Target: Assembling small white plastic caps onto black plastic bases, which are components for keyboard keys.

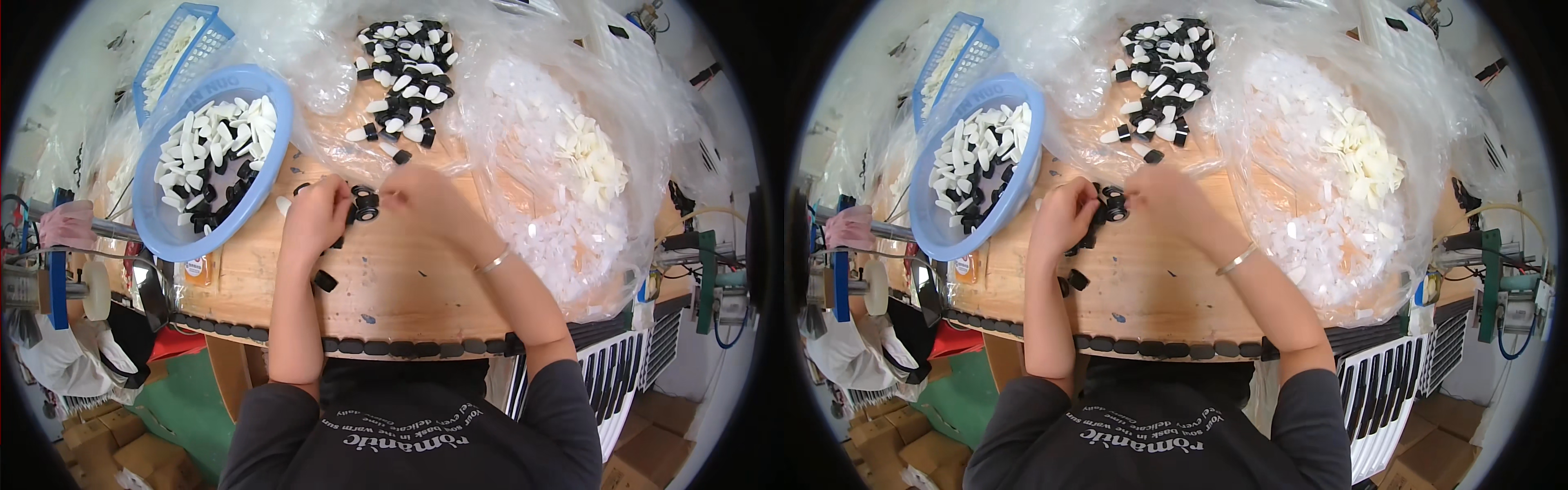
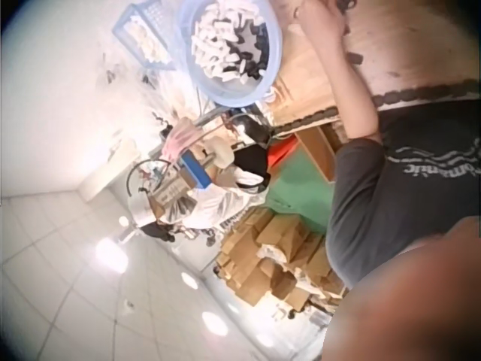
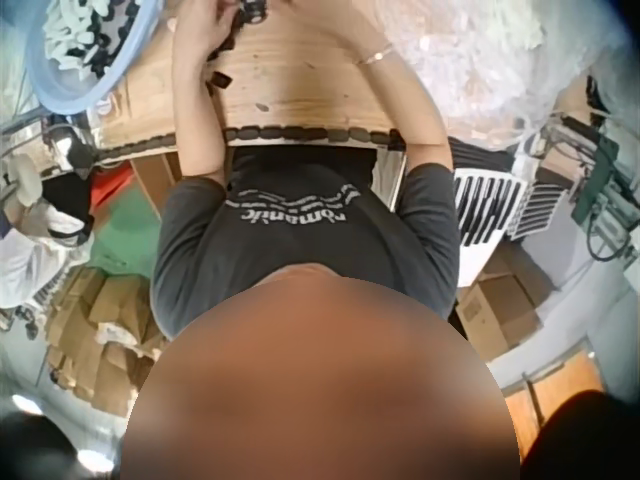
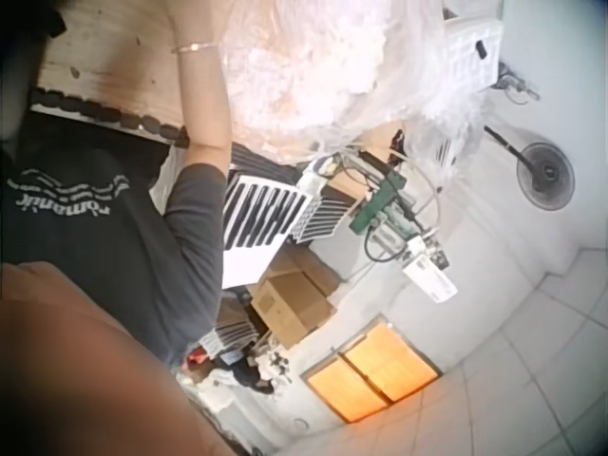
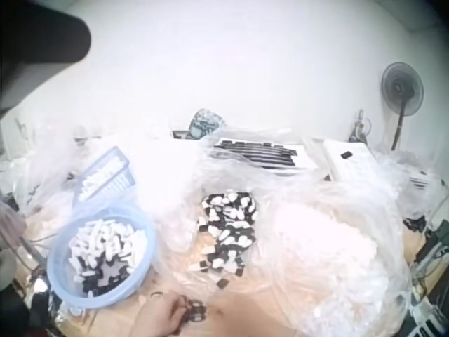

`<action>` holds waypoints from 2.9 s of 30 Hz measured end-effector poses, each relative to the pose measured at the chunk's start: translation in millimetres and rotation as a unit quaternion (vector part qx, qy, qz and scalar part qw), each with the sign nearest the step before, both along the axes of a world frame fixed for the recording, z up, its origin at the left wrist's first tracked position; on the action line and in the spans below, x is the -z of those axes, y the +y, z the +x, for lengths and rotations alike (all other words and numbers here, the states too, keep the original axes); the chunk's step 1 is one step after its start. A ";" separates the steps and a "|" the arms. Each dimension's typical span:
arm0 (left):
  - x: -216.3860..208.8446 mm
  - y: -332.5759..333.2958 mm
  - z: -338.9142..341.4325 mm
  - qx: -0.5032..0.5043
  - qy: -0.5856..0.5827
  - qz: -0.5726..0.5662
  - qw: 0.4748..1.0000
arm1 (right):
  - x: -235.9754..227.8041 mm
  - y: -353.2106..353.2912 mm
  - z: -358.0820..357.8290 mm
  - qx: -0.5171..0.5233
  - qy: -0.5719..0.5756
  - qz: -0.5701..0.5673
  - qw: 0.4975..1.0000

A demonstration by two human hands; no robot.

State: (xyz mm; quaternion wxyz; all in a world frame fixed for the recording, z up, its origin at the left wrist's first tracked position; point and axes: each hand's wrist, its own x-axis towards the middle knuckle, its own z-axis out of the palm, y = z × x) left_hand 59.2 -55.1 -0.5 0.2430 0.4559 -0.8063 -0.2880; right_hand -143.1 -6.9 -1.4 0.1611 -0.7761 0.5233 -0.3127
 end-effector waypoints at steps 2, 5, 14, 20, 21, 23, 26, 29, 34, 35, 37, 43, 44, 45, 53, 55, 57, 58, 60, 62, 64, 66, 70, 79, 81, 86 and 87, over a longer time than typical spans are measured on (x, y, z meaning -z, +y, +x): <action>-6.6 3.0 -3.9 0.075 -0.019 0.021 0.997 | 13.0 8.7 13.3 -0.019 -0.005 -0.011 1.000; -4.2 13.4 -7.5 0.133 -0.095 -0.075 0.984 | 3.9 15.7 4.9 0.026 -0.045 -0.016 0.999; -8.8 29.6 -28.3 0.163 0.043 -0.082 0.982 | -30.6 86.9 -194.7 0.486 0.097 0.086 0.864; -7.2 36.4 -38.3 0.233 0.149 0.059 0.959 | 4.1 97.4 -203.4 0.547 0.092 0.125 0.823; -7.5 37.0 -38.7 0.232 0.147 0.059 0.960 | -0.4 96.0 -198.3 0.527 0.080 0.168 0.829; -4.6 39.7 -39.3 0.235 0.150 0.079 0.957 | -9.7 90.1 -186.3 0.503 0.066 0.215 0.834; 1.2 42.1 -43.0 0.252 0.163 0.023 0.954 | -21.8 70.2 -183.0 0.551 0.108 0.119 0.819; 1.4 48.2 -47.8 0.200 0.161 0.081 0.963 | -6.6 41.2 -203.4 0.428 0.058 -0.029 0.901; -1.7 45.1 -48.7 0.177 0.098 0.101 0.974 | 19.1 17.2 -210.1 0.351 0.158 0.019 0.923; 0.1 42.7 -47.8 0.191 0.074 0.101 0.974 | 17.4 19.2 -207.3 0.355 0.159 0.018 0.921; 12.0 42.5 -41.3 0.178 0.123 0.107 0.970 | -3.0 22.8 -185.4 0.265 0.051 0.174 0.947; 13.2 49.0 -49.8 0.193 0.225 0.082 0.952 | -13.1 61.4 -246.2 0.534 0.127 -0.107 0.829; 12.7 49.3 -47.5 0.195 0.202 0.102 0.954 | -13.4 66.6 -250.8 0.533 0.127 -0.105 0.830; 12.5 49.3 -47.2 0.197 0.181 0.122 0.956 | -15.5 70.8 -254.6 0.552 0.154 0.011 0.819; 26.2 46.2 -47.5 0.175 0.271 0.172 0.931 | -8.5 78.3 -247.3 0.585 0.179 -0.155 0.776; 23.4 48.1 -48.0 0.162 0.311 0.217 0.911 | -15.1 78.8 -235.1 0.580 0.206 -0.161 0.771; 22.9 48.2 -48.8 0.158 0.301 0.245 0.908 | -18.6 82.8 -228.4 0.576 0.234 -0.169 0.764; 22.4 48.6 -49.3 0.167 0.295 0.270 0.901 | -20.1 85.7 -227.8 0.568 0.187 -0.166 0.784; 20.4 53.7 -51.5 0.148 0.325 0.287 0.889 | -21.7 86.3 -209.4 0.553 0.134 -0.162 0.806; 20.8 57.1 -55.8 0.134 0.391 0.324 0.851 | -24.4 83.6 -160.5 0.400 -0.285 -0.104 0.865; 21.4 58.1 -55.1 0.124 0.406 0.312 0.850 | -26.5 81.2 -89.2 0.239 -0.475 -0.041 0.846; 23.1 58.5 -53.5 0.149 0.451 0.292 0.830 | -18.1 82.1 -37.9 0.191 -0.535 0.011 0.823; 21.0 59.4 -53.0 0.155 0.461 0.280 0.828 | -16.1 84.3 -16.4 0.151 -0.392 0.010 0.908; 20.4 61.5 -49.7 0.173 0.444 0.238 0.846 | -4.4 86.3 -10.5 0.081 -0.366 0.049 0.926; 21.1 61.4 -51.0 0.156 0.369 0.145 0.905 | -5.5 86.5 -10.6 0.061 -0.391 0.085 0.914; 13.4 67.7 -62.6 0.109 0.515 0.218 0.822 | 5.1 85.3 -12.1 0.110 -0.550 0.239 0.792; 14.1 66.3 -63.2 0.110 0.525 0.235 0.810 | 7.7 84.1 -11.9 0.109 -0.549 0.241 0.792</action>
